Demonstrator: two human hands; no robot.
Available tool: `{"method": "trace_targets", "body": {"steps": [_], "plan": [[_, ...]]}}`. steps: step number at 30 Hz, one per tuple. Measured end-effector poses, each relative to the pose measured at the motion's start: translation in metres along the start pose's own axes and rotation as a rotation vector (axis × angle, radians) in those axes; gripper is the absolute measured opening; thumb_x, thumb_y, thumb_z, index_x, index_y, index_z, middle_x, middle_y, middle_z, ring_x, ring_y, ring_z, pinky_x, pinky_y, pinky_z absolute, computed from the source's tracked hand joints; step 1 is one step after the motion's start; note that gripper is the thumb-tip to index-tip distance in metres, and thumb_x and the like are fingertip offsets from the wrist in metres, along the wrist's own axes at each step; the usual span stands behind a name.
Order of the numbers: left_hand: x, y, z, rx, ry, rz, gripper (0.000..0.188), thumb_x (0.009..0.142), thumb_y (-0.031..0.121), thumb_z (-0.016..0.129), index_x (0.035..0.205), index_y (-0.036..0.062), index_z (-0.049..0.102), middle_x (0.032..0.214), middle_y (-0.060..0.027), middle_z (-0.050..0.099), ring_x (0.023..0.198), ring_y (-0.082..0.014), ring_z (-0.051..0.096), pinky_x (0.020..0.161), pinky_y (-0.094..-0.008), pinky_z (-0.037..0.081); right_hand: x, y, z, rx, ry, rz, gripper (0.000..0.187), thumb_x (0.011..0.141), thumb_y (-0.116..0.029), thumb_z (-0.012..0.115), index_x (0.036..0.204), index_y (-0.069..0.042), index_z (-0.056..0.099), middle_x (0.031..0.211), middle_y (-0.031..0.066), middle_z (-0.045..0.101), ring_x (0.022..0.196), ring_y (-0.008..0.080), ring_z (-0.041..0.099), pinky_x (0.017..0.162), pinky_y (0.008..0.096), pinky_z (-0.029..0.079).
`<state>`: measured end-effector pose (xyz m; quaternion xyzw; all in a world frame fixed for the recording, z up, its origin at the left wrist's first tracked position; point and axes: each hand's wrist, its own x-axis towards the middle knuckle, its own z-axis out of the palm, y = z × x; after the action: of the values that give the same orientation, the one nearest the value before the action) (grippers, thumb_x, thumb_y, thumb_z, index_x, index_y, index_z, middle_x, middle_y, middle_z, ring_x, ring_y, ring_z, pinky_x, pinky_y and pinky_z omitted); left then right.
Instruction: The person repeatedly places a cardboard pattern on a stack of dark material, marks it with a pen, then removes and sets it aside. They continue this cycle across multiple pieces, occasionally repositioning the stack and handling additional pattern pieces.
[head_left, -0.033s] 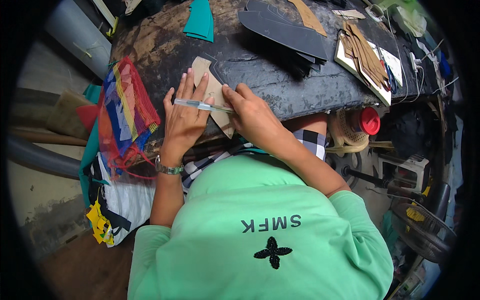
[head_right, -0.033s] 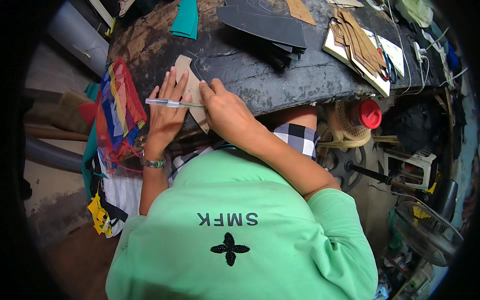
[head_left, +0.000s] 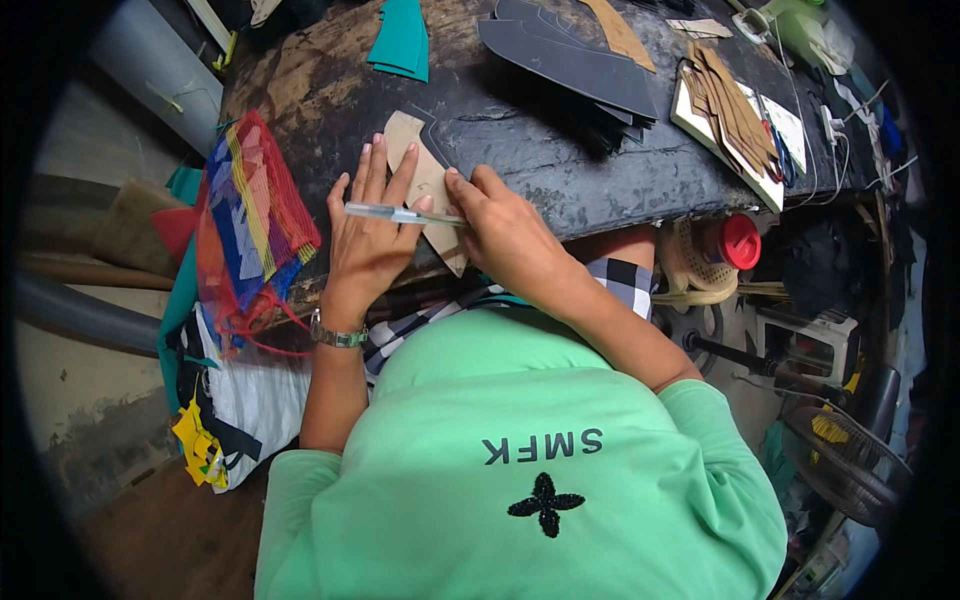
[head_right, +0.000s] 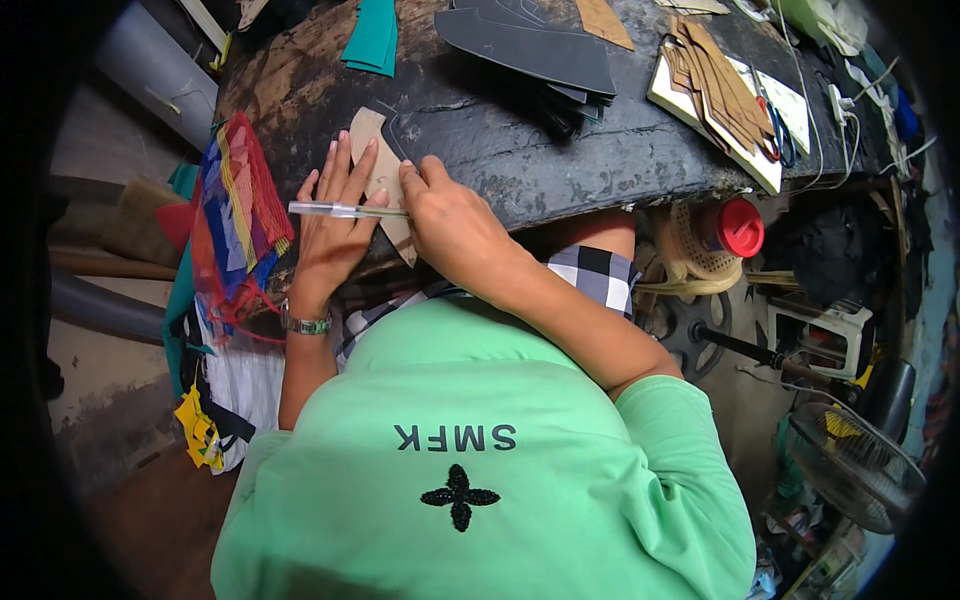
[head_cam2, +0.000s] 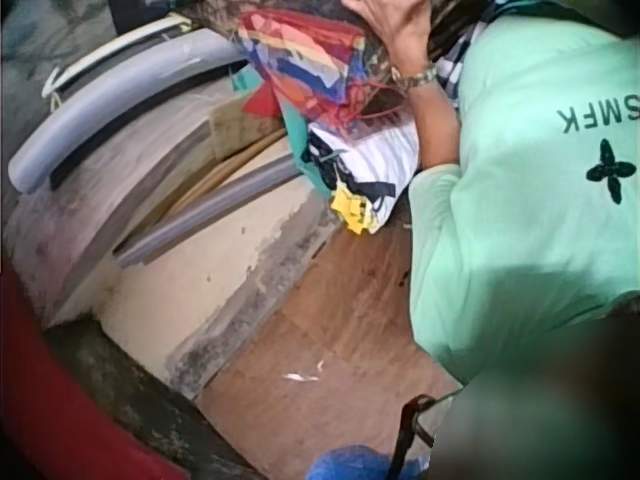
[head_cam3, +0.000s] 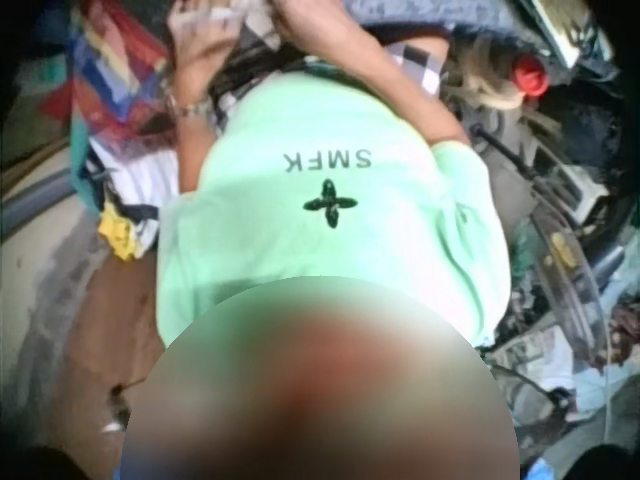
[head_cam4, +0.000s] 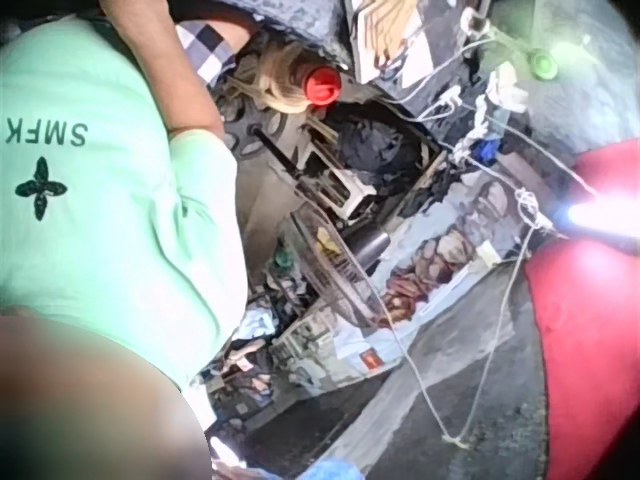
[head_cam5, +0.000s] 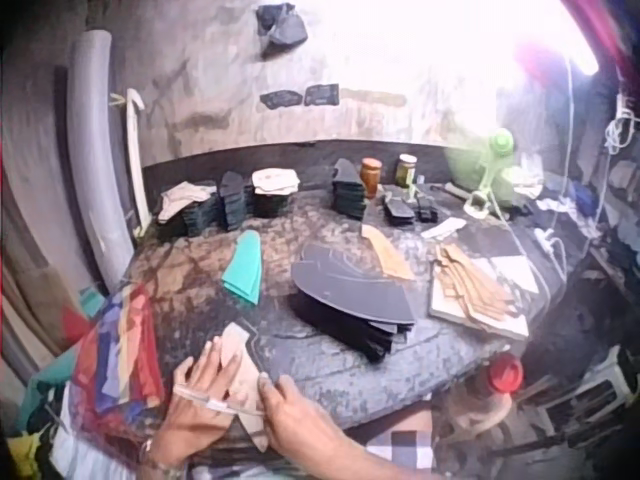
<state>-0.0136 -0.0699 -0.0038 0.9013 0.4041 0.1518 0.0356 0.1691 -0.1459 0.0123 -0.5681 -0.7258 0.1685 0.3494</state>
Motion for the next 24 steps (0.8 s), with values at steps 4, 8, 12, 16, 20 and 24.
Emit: {"method": "trace_targets", "body": {"steps": [4, 8, 12, 16, 20, 24], "plan": [[0.006, -0.001, 0.004, 0.026, 0.005, -0.011, 0.06, 0.098, 0.045, 0.046, 0.151, 0.0163, 0.036, 0.157, -0.0211, 0.027, 0.145, -0.0315, 0.028, 0.114, -0.0495, 0.017, 0.006, -0.001, 0.0, -0.055, -0.027, 0.02, 0.046, 0.08, 0.004, 0.058, 0.123, 0.018, 0.049, 0.108, 0.0288, 0.053, 0.081, 0.0446, 0.064, 0.076, 0.0459, 0.055], [0.011, -0.002, 0.004, -0.048, 0.033, -0.048, 0.062, 0.096, 0.046, 0.05, 0.15, 0.0172, 0.038, 0.156, -0.0191, 0.03, 0.143, -0.0299, 0.031, 0.113, -0.0474, 0.019, 0.006, -0.002, -0.003, -0.024, 0.004, 0.032, 0.043, 0.082, 0.003, 0.057, 0.121, 0.019, 0.05, 0.107, 0.0296, 0.053, 0.083, 0.0451, 0.063, 0.077, 0.0463, 0.054], [0.013, -0.003, 0.004, -0.02, 0.059, -0.02, 0.061, 0.095, 0.044, 0.052, 0.149, 0.018, 0.04, 0.154, -0.0175, 0.034, 0.141, -0.0283, 0.034, 0.111, -0.0458, 0.021, 0.006, -0.001, -0.004, -0.017, 0.01, 0.017, 0.04, 0.085, 0.001, 0.057, 0.12, 0.02, 0.05, 0.104, 0.0305, 0.053, 0.082, 0.0459, 0.063, 0.076, 0.0468, 0.054], [0.013, -0.004, 0.005, 0.031, 0.073, 0.025, 0.059, 0.096, 0.041, 0.051, 0.149, 0.0178, 0.041, 0.153, -0.0166, 0.036, 0.139, -0.028, 0.036, 0.11, -0.0456, 0.022, 0.01, 0.001, -0.003, -0.028, -0.02, 0.013, 0.04, 0.085, 0.0, 0.057, 0.119, 0.02, 0.05, 0.103, 0.0314, 0.053, 0.079, 0.0461, 0.063, 0.074, 0.047, 0.054], [0.012, -0.005, 0.006, 0.062, 0.07, 0.042, 0.057, 0.097, 0.04, 0.05, 0.148, 0.0181, 0.041, 0.153, -0.0156, 0.036, 0.139, -0.0286, 0.036, 0.11, -0.0462, 0.022, 0.01, 0.002, -0.003, -0.03, -0.033, 0.019, 0.039, 0.084, 0.001, 0.057, 0.117, 0.02, 0.051, 0.104, 0.0319, 0.054, 0.078, 0.0458, 0.063, 0.073, 0.0471, 0.055], [0.013, -0.005, 0.007, 0.062, 0.063, 0.034, 0.057, 0.097, 0.041, 0.049, 0.149, 0.0191, 0.04, 0.154, -0.0154, 0.035, 0.139, -0.0292, 0.036, 0.11, -0.0466, 0.022, 0.01, 0.002, -0.004, -0.02, -0.026, 0.011, 0.038, 0.083, 0.001, 0.057, 0.116, 0.019, 0.052, 0.103, 0.0312, 0.054, 0.08, 0.0457, 0.063, 0.074, 0.0471, 0.055]]}}
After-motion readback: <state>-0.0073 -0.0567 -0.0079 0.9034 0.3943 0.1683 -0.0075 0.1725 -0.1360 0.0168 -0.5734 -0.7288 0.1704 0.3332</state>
